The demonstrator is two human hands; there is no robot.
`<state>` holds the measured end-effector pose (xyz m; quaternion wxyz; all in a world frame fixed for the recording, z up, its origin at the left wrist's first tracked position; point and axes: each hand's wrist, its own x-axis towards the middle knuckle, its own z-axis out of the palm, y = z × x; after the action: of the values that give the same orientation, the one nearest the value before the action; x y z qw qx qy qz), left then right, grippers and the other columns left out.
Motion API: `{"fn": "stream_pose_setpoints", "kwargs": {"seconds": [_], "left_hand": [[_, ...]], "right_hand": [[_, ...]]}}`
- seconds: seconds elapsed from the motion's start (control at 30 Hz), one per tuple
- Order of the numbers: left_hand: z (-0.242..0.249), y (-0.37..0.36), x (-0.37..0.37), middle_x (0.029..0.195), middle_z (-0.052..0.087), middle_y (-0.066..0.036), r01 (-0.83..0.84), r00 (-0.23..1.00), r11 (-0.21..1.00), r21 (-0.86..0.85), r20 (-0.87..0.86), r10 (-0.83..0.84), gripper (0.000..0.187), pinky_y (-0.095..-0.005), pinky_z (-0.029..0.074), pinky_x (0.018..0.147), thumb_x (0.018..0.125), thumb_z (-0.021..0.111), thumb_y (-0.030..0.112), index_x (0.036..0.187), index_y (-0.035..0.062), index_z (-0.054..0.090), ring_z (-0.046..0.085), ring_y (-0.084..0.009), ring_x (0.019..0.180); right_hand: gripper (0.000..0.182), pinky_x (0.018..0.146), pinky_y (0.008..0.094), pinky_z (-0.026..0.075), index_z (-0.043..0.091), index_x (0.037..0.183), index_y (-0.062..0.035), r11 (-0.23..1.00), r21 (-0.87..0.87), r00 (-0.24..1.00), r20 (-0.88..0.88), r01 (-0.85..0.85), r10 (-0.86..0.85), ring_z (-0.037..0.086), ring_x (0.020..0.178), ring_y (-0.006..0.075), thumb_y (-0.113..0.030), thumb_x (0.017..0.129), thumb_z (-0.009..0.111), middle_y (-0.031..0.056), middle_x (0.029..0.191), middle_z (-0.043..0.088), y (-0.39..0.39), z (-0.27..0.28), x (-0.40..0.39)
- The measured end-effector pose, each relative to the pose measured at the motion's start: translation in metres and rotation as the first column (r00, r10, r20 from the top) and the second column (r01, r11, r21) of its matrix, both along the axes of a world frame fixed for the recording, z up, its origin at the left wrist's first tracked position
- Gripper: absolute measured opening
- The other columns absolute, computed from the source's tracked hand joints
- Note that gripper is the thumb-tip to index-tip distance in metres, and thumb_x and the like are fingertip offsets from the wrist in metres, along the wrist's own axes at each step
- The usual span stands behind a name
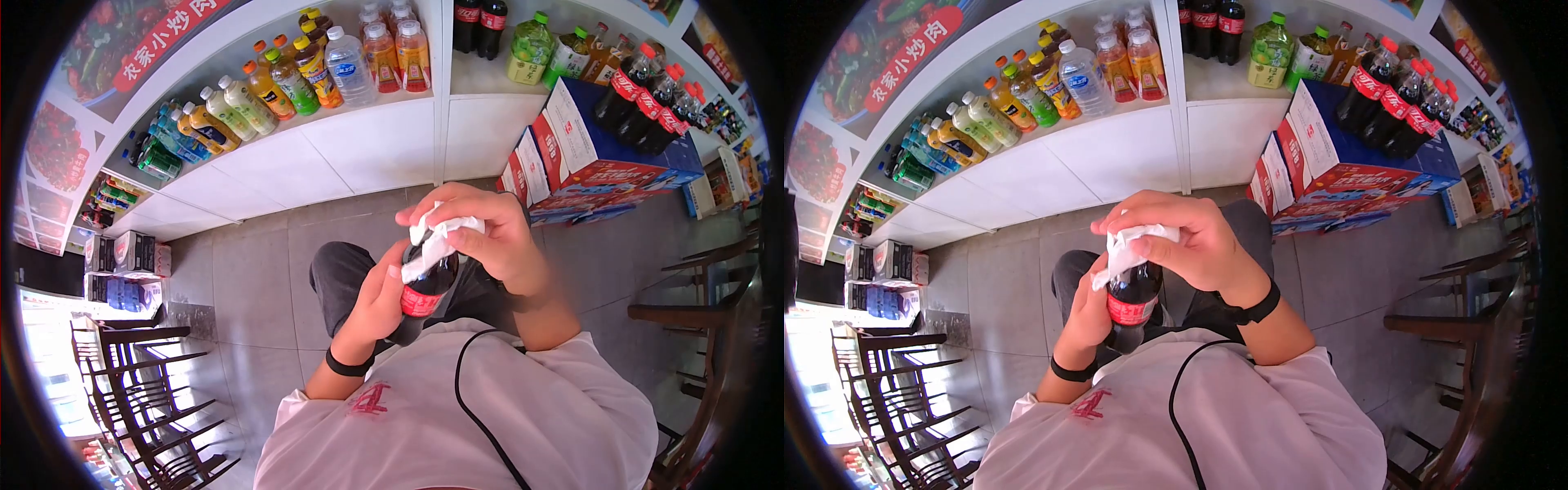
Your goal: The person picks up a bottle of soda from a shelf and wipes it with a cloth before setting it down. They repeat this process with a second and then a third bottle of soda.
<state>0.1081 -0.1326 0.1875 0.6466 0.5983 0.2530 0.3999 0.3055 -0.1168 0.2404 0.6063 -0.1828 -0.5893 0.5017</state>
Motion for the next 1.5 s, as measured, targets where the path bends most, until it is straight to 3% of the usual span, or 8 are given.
{"fn": "stream_pose_setpoints", "kwargs": {"seconds": [0.2, 0.37, 0.63, 0.73, 0.9, 1.13, 1.3, 1.5], "left_hand": [[0.009, 0.008, 0.005, 0.121, 0.06, -0.011, -0.058, 0.998, 0.998, -0.016, -0.012, 0.058, 0.054, -0.0301, 0.042, 0.097, 0.108, 0.031, 0.037, 0.138, -0.0065, 0.044, 0.056, -0.016, 0.11], [0.011, 0.005, 0.006, 0.126, 0.058, -0.011, -0.173, 0.985, 0.984, -0.048, -0.028, 0.172, 0.053, -0.0304, 0.043, 0.098, 0.108, 0.029, 0.036, 0.139, -0.0049, 0.042, 0.055, -0.0164, 0.113], [0.008, 0.008, -0.002, 0.123, 0.058, -0.008, -0.281, 0.958, 0.95, -0.137, 0.026, 0.287, 0.052, -0.0293, 0.045, 0.094, 0.108, 0.027, 0.042, 0.137, 0.0022, 0.045, 0.056, -0.016, 0.11], [0.002, 0.007, -0.005, 0.127, 0.057, -0.011, -0.274, 0.962, 0.961, -0.024, -0.012, 0.274, 0.052, -0.0308, 0.043, 0.098, 0.109, 0.026, 0.037, 0.14, -0.0011, 0.042, 0.055, -0.0171, 0.115], [0.014, 0.004, 0.002, 0.13, 0.056, -0.013, -0.266, 0.963, 0.964, -0.012, -0.057, 0.265, 0.05, -0.0311, 0.041, 0.102, 0.109, 0.027, 0.032, 0.142, -0.004, 0.04, 0.053, -0.0181, 0.119], [-0.001, -0.003, 0.003, 0.117, 0.06, -0.008, -0.223, 0.95, 0.947, -0.233, 0.165, 0.264, 0.042, -0.0294, 0.046, 0.094, 0.108, 0.031, 0.03, 0.136, 0.002, 0.046, 0.059, -0.0173, 0.107], [0.009, 0.003, 0.007, 0.12, 0.059, -0.009, -0.237, 0.965, 0.948, -0.214, 0.059, 0.255, 0.049, -0.0291, 0.045, 0.096, 0.109, 0.025, 0.035, 0.139, 0.0, 0.042, 0.057, -0.0158, 0.109], [0.012, 0.005, 0.006, 0.125, 0.059, -0.011, -0.217, 0.973, 0.952, -0.216, 0.028, 0.228, 0.059, -0.0301, 0.045, 0.097, 0.109, 0.018, 0.041, 0.138, -0.0034, 0.042, 0.058, -0.0166, 0.112]], "right_hand": [[0.026, 0.095, 0.0365, 0.051, 0.068, 0.111, 0.0021, 0.841, 0.26, 0.852, 0.105, 0.475, -0.514, 0.065, 0.11, 0.0301, 0.008, 0.087, 0.06, 0.0196, 0.117, 0.067, -0.003, -0.001, -0.013], [0.033, 0.103, 0.0515, 0.041, 0.07, 0.111, -0.0082, 0.612, 0.649, 0.627, 0.257, 0.451, -0.735, 0.053, 0.124, 0.0392, -0.005, 0.078, 0.069, 0.0134, 0.126, 0.061, -0.005, -0.007, -0.03], [0.033, 0.114, 0.0657, 0.012, 0.068, 0.118, -0.0135, 0.627, 0.706, 0.553, 0.393, 0.33, -0.734, 0.048, 0.132, 0.0322, -0.016, 0.085, 0.066, 0.0044, 0.135, 0.059, -0.031, -0.051, -0.06], [0.032, 0.114, 0.0644, 0.012, 0.069, 0.117, -0.0138, 0.568, 0.691, 0.474, 0.355, 0.448, -0.806, 0.045, 0.134, 0.033, -0.015, 0.085, 0.065, 0.0053, 0.133, 0.061, -0.016, -0.031, -0.053], [0.029, 0.1, 0.0476, 0.028, 0.07, 0.109, -0.0147, 0.521, 0.704, 0.443, 0.316, 0.483, -0.839, 0.049, 0.119, 0.0268, -0.015, 0.08, 0.066, -0.0006, 0.122, 0.067, -0.012, -0.017, -0.049], [0.026, 0.106, 0.0515, 0.024, 0.073, 0.104, -0.0202, 0.535, 0.746, 0.449, 0.35, 0.398, -0.822, 0.05, 0.119, 0.0253, -0.017, 0.078, 0.07, -0.0058, 0.12, 0.068, -0.04, -0.048, -0.065], [0.024, 0.09, 0.0467, 0.036, 0.072, 0.103, -0.0128, 0.528, 0.741, 0.431, 0.352, 0.414, -0.831, 0.051, 0.113, 0.0309, -0.01, 0.08, 0.07, 0.004, 0.115, 0.07, -0.025, -0.026, -0.042], [0.029, 0.084, 0.0389, 0.033, 0.072, 0.108, -0.0144, 0.533, 0.704, 0.45, 0.33, 0.468, -0.83, 0.052, 0.102, 0.0215, -0.011, 0.079, 0.069, -0.0008, 0.119, 0.069, -0.017, -0.024, -0.036]]}}
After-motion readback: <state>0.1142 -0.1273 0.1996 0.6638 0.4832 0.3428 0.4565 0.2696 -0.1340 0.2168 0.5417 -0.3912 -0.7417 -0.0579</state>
